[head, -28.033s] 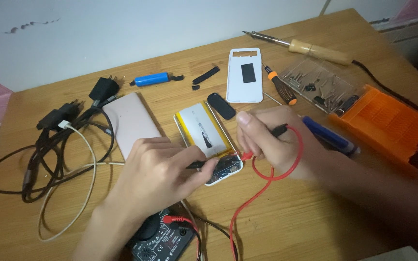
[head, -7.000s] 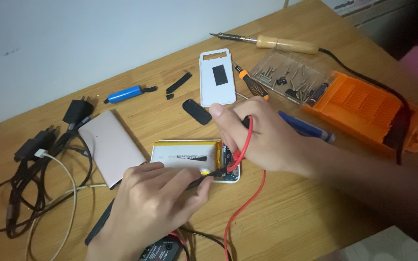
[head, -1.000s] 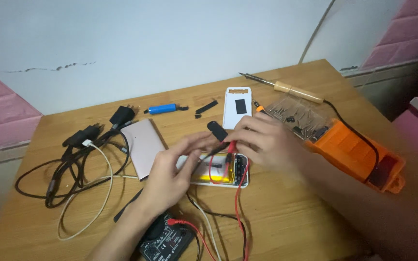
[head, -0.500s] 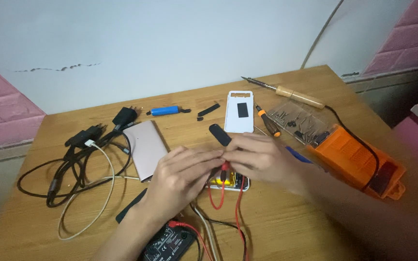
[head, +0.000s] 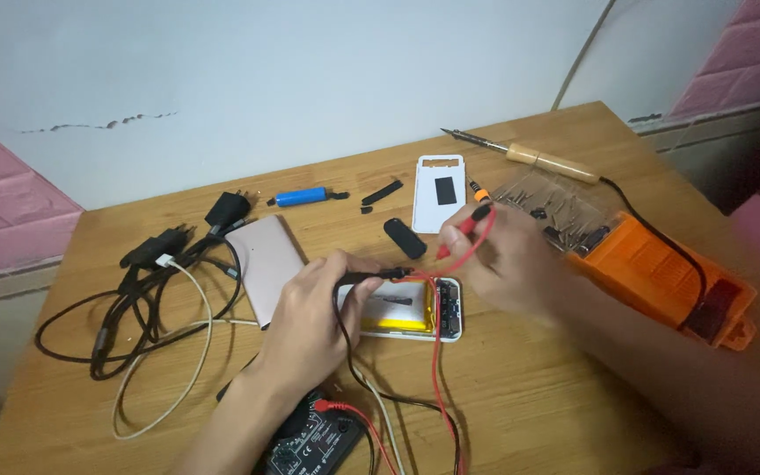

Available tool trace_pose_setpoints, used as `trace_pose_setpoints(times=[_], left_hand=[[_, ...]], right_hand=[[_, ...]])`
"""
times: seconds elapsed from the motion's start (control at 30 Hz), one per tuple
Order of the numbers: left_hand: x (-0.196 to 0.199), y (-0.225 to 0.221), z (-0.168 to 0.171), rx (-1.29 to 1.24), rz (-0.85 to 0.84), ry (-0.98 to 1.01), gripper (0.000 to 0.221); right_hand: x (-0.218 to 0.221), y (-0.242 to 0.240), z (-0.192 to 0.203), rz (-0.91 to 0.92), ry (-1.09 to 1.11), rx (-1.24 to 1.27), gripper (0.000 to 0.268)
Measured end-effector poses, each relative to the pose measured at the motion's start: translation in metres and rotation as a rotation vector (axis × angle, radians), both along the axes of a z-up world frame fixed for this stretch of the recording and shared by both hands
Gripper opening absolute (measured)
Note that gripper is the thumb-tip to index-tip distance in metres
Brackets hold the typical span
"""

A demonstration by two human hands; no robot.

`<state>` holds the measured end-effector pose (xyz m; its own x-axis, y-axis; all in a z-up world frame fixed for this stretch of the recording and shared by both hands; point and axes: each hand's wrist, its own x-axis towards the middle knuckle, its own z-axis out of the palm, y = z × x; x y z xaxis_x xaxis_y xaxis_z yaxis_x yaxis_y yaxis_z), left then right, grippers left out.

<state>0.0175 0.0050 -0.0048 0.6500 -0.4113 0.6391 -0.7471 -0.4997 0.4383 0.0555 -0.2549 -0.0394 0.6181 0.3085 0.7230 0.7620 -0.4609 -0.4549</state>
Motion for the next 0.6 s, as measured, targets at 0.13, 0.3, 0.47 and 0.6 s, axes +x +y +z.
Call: trace_pose_setpoints(times=[0.13, 0.3, 0.47, 0.6], left_hand=[[0.0, -0.001, 0.003, -0.025, -0.022, -0.01, 0.006], [-0.004, -0.001, 0.003, -0.135, -0.015, 0.052, 0.009], [-0.01, 0.002, 0.01, -0.162, -0.034, 0.034, 0.012], [-0.011, 0.004, 0.01, -0.235, -0.085, -0.021, 0.009]], right_hand=[[0.002, -0.003, -0.006, -0.084, -0.095, -0.01, 0.009], [-0.001, -0.001, 0.012, -0.186, -0.034, 0.06, 0.015], [0.002, 0.005, 0.03, -0.322, 0.226, 0.115, 0.013], [-0.003, 0.011, 0.039, -0.202, 0.301, 0.248, 0.021]])
